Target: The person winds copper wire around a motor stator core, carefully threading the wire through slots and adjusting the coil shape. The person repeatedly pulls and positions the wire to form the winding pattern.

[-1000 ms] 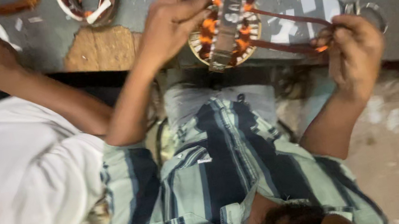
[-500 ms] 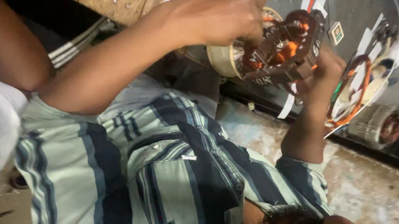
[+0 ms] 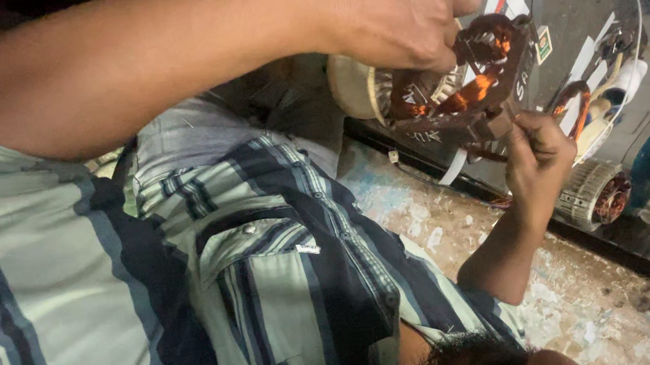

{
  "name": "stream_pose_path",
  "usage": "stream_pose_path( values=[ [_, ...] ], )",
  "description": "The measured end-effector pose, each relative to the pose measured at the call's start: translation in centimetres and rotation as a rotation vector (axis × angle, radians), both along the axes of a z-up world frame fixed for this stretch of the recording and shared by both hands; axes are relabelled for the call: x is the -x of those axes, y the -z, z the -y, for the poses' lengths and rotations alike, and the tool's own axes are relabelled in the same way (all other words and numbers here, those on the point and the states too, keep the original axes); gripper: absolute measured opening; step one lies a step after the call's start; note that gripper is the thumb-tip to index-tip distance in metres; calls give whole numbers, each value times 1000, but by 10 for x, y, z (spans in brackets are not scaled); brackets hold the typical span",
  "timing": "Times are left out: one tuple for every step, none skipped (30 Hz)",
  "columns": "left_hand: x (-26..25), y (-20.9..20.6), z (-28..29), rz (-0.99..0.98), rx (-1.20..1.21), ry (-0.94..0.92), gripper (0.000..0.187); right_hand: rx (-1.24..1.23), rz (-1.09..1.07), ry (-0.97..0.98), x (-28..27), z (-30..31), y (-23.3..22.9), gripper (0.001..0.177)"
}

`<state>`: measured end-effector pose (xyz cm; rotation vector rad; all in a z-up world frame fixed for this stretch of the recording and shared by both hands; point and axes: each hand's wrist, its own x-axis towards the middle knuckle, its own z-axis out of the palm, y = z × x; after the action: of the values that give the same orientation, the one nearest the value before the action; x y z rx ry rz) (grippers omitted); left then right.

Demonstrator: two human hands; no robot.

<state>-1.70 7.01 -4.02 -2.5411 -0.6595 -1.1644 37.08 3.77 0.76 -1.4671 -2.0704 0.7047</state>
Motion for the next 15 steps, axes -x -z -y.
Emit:
stream_pose_path(
  values=[
    [-4,-2,-5,-12,42,68,10,33,-38,12,-3,0,2,5],
    [-9,-3,-10,-27,81,137,11,63,-78,24,-7,3,6,6],
    [-10,-2,-11,-60,160,161,12,92,-119,37,-10,6,9,7],
    [-9,0,-13,-96,237,180,13,89,-131,56,-14,8,12,9],
    [-8,2,-13,-132,313,197,14,86,-143,76,-17,11,15,11],
    [-6,4,-14,-145,281,206,14,84,-157,94,-20,14,19,14],
    [-3,6,-17,-158,249,215,13,65,-225,84,-23,14,23,10],
    [-2,9,-16,-170,221,231,13,48,-291,80,-25,18,28,8],
    [-1,11,-17,-225,132,184,12,31,-356,77,-27,22,34,10],
    [0,12,-19,-280,41,148,11,80,-568,61,-29,28,43,17],
    [-1,14,-20,-333,-50,111,11,126,-780,42,-30,31,55,24],
    [-3,17,-20,-291,-28,149,11,164,-996,32,-32,34,65,31],
    [-5,19,-23,-250,-4,185,12,259,-1248,-62,-33,32,79,38],
    [-6,25,-21,-208,35,226,13,355,-1501,-154,-32,36,97,44],
    [-6,31,-17,-197,139,234,13,441,-1756,-256,-32,41,112,51]
  ],
)
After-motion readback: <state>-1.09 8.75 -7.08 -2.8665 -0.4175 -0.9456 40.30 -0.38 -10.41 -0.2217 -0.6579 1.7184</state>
